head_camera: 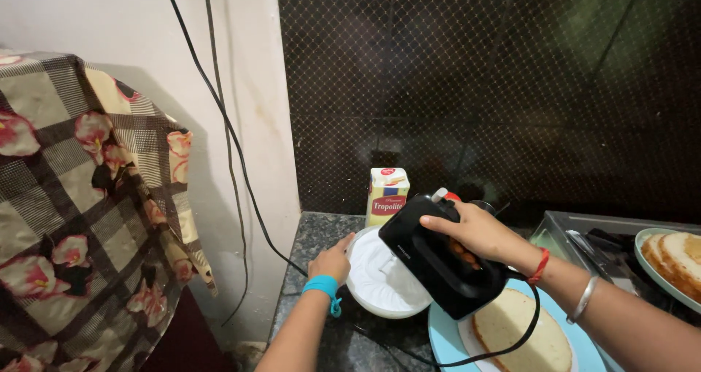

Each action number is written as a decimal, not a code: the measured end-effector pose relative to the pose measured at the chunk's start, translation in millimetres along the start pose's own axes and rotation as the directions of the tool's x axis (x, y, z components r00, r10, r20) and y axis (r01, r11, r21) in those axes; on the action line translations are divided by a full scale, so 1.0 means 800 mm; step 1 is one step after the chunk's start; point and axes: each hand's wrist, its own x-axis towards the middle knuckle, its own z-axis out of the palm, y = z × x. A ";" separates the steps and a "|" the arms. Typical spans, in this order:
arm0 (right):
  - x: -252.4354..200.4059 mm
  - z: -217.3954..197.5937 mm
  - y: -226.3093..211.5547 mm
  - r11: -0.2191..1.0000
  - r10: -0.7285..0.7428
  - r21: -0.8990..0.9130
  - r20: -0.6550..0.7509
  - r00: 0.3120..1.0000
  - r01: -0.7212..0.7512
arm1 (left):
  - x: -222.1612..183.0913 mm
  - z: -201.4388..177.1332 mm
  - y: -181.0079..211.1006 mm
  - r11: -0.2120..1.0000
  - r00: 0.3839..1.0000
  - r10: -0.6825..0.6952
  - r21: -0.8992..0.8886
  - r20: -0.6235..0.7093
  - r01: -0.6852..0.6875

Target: The person whips cream in a bowl using a hand mixer, then detaches the beaters and sets the mixer down.

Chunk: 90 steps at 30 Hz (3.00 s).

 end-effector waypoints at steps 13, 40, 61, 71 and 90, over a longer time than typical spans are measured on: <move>-0.038 -0.016 -0.001 0.995 0.091 0.034 0.031 0.995 -0.092 | -0.005 0.009 0.006 1.000 0.991 0.027 0.001 -0.134 -0.027; 0.000 -0.052 -0.037 0.948 0.116 -0.277 -0.158 0.981 -0.157 | -0.031 -0.017 -0.007 0.887 0.965 0.003 -0.445 0.261 0.118; 0.051 -0.012 -0.084 0.967 0.048 -0.246 -0.072 0.996 -0.064 | 0.023 0.029 -0.028 0.927 0.981 0.016 -0.365 -0.194 -0.088; 0.033 -0.002 -0.078 0.899 -0.368 -0.187 0.171 0.914 0.397 | 0.027 0.023 -0.022 0.857 0.988 0.023 -0.505 -0.153 -0.099; -0.004 -0.049 -0.056 0.898 0.149 -0.398 -0.126 0.981 -0.188 | 0.002 0.004 -0.003 0.982 0.994 -0.011 -0.187 -0.108 -0.010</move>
